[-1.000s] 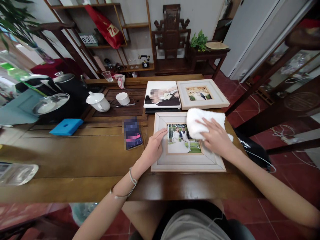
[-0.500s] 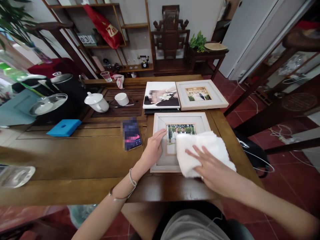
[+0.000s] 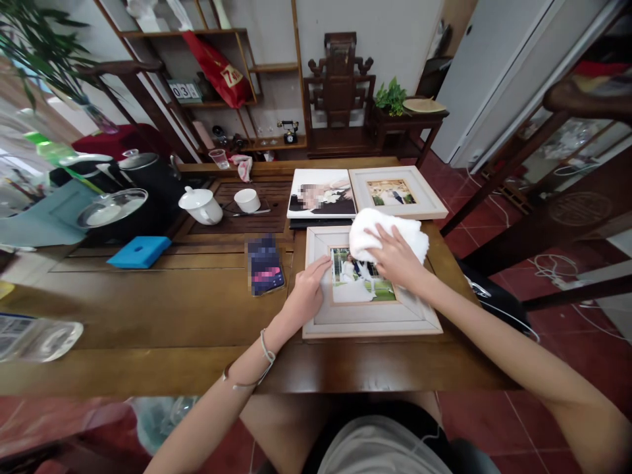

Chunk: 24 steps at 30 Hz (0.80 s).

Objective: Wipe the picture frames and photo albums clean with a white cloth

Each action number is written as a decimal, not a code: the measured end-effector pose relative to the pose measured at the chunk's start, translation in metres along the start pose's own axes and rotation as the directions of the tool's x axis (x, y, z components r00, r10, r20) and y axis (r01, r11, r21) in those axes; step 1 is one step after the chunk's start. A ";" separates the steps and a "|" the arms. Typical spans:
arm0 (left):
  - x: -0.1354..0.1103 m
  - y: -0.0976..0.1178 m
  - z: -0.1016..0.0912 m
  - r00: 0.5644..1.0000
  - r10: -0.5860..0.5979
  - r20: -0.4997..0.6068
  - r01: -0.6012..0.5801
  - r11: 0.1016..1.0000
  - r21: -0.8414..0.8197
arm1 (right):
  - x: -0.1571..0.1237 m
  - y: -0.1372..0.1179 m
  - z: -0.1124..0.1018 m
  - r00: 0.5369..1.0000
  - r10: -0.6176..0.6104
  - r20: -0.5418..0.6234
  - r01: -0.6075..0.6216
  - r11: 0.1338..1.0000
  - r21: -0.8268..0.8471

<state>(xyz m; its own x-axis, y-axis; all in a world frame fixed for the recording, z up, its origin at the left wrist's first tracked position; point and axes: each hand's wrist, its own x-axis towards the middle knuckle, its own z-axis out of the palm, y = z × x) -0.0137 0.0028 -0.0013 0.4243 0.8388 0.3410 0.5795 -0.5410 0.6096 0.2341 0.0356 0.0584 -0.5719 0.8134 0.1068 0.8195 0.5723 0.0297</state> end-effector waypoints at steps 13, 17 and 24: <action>0.001 0.001 0.002 0.999 -0.026 -0.030 0.026 1.000 -0.005 | -0.069 -0.064 -0.056 0.898 -0.302 0.321 0.171 0.910 0.377; 0.001 0.001 0.002 0.999 -0.030 -0.019 0.030 1.000 0.007 | -0.093 -0.067 -0.080 0.865 -0.378 0.329 0.172 0.841 0.513; 0.001 0.000 0.001 1.000 -0.003 -0.010 0.003 1.000 0.001 | -0.050 -0.014 -0.025 0.986 -0.106 0.131 0.081 0.980 0.181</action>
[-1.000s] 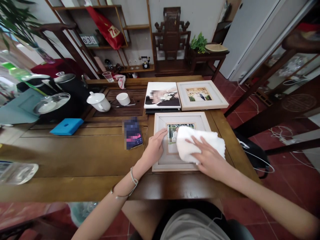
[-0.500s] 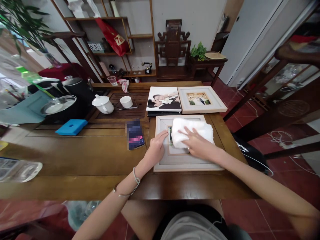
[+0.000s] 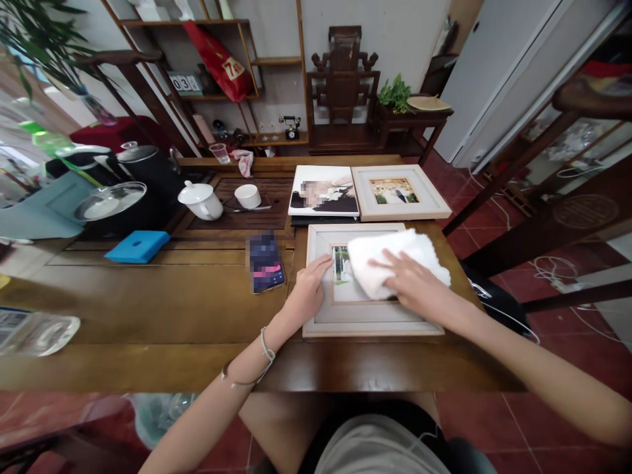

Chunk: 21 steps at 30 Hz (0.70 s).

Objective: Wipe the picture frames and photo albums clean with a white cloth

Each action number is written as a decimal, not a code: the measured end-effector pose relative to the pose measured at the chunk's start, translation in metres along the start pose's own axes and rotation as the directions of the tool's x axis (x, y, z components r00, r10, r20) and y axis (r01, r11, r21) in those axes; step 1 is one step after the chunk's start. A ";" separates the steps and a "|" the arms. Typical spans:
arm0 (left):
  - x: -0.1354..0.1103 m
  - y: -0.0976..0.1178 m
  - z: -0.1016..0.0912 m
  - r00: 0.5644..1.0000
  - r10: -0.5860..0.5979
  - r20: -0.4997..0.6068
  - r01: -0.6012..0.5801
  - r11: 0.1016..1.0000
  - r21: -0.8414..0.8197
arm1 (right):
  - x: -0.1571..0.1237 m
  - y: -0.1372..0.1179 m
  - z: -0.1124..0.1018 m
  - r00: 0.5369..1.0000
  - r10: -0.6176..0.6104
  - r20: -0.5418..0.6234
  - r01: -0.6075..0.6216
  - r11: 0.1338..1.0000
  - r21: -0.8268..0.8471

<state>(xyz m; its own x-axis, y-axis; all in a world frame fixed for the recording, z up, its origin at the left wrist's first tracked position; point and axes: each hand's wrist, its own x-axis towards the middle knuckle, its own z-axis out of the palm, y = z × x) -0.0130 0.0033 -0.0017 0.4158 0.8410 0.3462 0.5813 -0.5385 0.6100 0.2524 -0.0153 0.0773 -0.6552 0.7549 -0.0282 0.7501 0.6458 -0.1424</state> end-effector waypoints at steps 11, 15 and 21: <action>0.000 -0.002 0.001 1.000 -0.005 -0.011 0.005 1.000 -0.017 | 0.056 -0.007 0.011 0.997 0.077 -0.017 -0.079 0.982 -0.169; -0.001 -0.004 0.004 0.999 -0.014 -0.036 0.014 1.000 -0.013 | 0.019 -0.049 0.004 0.986 -0.110 0.121 0.114 0.993 -0.027; -0.001 -0.004 0.003 1.000 -0.005 -0.016 0.005 1.000 -0.009 | -0.045 -0.053 -0.032 0.957 -0.157 0.242 0.125 0.982 0.144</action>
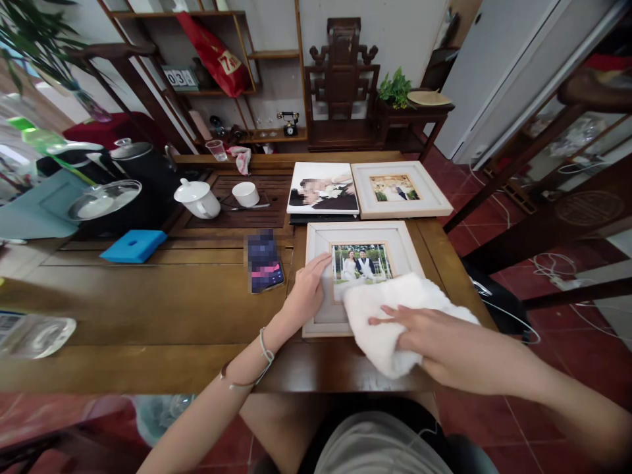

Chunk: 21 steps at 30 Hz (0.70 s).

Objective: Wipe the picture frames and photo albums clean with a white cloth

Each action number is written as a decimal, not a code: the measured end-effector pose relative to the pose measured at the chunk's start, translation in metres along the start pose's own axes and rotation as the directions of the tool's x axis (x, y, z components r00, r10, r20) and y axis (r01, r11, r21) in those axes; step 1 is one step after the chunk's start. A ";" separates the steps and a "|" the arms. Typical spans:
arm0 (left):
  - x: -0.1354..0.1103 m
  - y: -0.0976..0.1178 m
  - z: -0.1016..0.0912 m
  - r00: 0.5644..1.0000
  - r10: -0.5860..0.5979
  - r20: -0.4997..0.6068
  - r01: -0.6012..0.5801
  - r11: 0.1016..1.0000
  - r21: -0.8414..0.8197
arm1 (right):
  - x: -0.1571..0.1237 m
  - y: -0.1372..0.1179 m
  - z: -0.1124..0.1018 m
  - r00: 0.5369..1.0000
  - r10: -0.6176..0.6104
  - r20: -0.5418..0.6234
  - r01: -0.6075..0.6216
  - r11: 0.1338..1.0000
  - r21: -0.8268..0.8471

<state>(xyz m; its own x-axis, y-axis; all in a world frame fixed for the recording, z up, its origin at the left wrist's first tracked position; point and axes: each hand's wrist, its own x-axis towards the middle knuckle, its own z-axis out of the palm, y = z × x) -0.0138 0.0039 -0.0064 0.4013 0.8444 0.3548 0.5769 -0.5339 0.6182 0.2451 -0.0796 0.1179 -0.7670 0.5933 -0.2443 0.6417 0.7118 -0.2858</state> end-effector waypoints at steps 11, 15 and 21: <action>0.008 0.007 -0.013 0.998 -0.045 -0.036 0.039 0.987 -0.159 | 0.079 -0.020 0.010 0.979 0.160 -0.127 -0.183 0.963 -0.197; 0.010 0.008 -0.022 0.994 -0.111 -0.001 0.108 0.963 -0.248 | 0.097 -0.050 0.019 0.988 0.031 -0.152 -0.072 0.960 -0.272; 0.010 0.010 -0.022 0.996 -0.090 -0.004 0.087 0.975 -0.206 | 0.079 -0.058 0.031 0.971 -0.187 -0.151 0.138 0.948 -0.287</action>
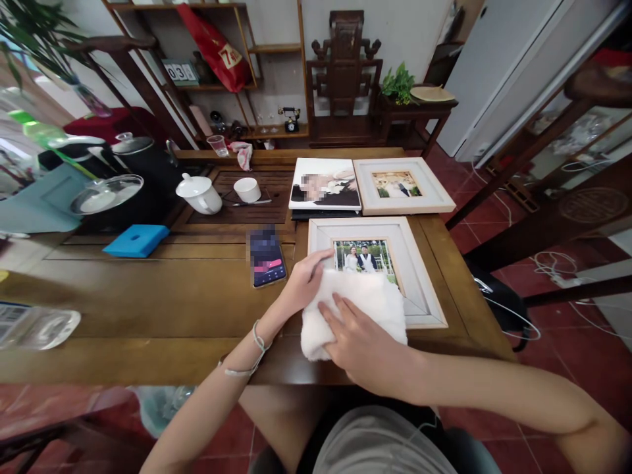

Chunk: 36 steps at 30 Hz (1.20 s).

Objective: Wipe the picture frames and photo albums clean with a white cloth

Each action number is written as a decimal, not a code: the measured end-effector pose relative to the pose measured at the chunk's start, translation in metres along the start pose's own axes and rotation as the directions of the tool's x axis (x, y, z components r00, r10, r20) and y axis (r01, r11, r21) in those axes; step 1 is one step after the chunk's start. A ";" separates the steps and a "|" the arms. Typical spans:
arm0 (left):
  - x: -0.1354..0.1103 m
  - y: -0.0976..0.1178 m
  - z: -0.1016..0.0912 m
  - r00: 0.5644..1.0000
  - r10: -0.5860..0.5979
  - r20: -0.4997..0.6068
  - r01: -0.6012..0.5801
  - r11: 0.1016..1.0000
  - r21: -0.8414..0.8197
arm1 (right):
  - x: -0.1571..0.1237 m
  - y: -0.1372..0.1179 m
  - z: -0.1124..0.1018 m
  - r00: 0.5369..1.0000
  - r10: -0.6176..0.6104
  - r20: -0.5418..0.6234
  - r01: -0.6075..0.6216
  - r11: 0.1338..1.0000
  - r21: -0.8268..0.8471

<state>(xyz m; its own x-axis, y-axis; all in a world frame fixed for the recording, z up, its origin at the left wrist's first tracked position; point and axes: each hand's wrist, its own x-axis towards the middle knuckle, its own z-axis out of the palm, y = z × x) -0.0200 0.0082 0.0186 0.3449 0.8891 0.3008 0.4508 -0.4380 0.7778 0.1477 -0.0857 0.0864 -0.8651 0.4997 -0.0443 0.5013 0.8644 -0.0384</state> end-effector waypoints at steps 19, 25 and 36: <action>-0.006 -0.003 0.015 0.997 0.078 -0.003 -0.076 0.979 0.189 | -0.070 0.080 -0.002 0.851 0.526 0.014 -0.517 0.841 -0.159; -0.006 -0.006 0.016 0.993 0.114 0.003 -0.112 0.971 0.212 | -0.043 0.046 0.019 0.978 0.207 -0.001 -0.206 0.974 0.097; -0.012 0.002 0.010 0.981 0.112 0.158 -0.152 0.950 0.273 | -0.085 0.129 -0.052 0.917 0.398 0.033 -0.399 0.914 0.076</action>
<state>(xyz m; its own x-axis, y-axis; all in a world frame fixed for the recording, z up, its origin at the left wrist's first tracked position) -0.0148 -0.0043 0.0109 0.5190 0.8023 0.2948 0.6006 -0.5877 0.5421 0.2845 -0.0138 0.1367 -0.5931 0.8003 -0.0887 0.8048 0.5861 -0.0934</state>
